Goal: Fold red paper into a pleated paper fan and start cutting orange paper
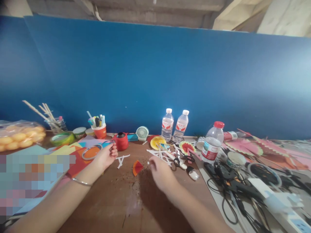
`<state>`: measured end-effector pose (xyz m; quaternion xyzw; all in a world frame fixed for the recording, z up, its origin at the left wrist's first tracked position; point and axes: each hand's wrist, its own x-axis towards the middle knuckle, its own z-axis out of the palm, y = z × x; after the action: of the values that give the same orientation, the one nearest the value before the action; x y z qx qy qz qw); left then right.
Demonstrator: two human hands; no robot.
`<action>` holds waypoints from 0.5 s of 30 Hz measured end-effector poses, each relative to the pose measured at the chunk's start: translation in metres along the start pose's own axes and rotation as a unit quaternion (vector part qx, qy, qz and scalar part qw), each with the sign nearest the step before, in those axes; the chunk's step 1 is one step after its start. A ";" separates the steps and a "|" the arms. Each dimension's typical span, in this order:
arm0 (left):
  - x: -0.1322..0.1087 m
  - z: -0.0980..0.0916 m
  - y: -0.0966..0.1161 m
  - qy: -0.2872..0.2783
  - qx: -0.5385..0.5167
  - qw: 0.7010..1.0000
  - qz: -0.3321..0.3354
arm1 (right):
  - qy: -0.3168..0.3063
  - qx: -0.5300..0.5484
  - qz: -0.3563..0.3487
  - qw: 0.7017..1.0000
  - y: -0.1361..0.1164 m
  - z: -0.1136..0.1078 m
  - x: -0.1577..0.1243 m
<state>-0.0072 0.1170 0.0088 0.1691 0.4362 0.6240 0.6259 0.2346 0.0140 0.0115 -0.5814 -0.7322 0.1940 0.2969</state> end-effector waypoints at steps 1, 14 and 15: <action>-0.001 0.000 -0.001 0.000 0.002 1.000 -0.001 | 0.014 -0.091 0.009 0.996 0.012 -0.006 0.008; -0.016 0.008 -0.005 -0.003 0.030 1.000 -0.007 | -0.023 -0.363 0.113 0.925 0.069 -0.036 0.038; -0.016 0.008 -0.005 -0.002 0.032 0.999 -0.007 | -0.029 -0.360 0.117 0.925 0.070 -0.039 0.041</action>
<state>0.0052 0.1042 0.0148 0.1868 0.4557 0.6051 0.6255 0.3055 0.0683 0.0054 -0.7250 -0.6877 -0.0323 0.0214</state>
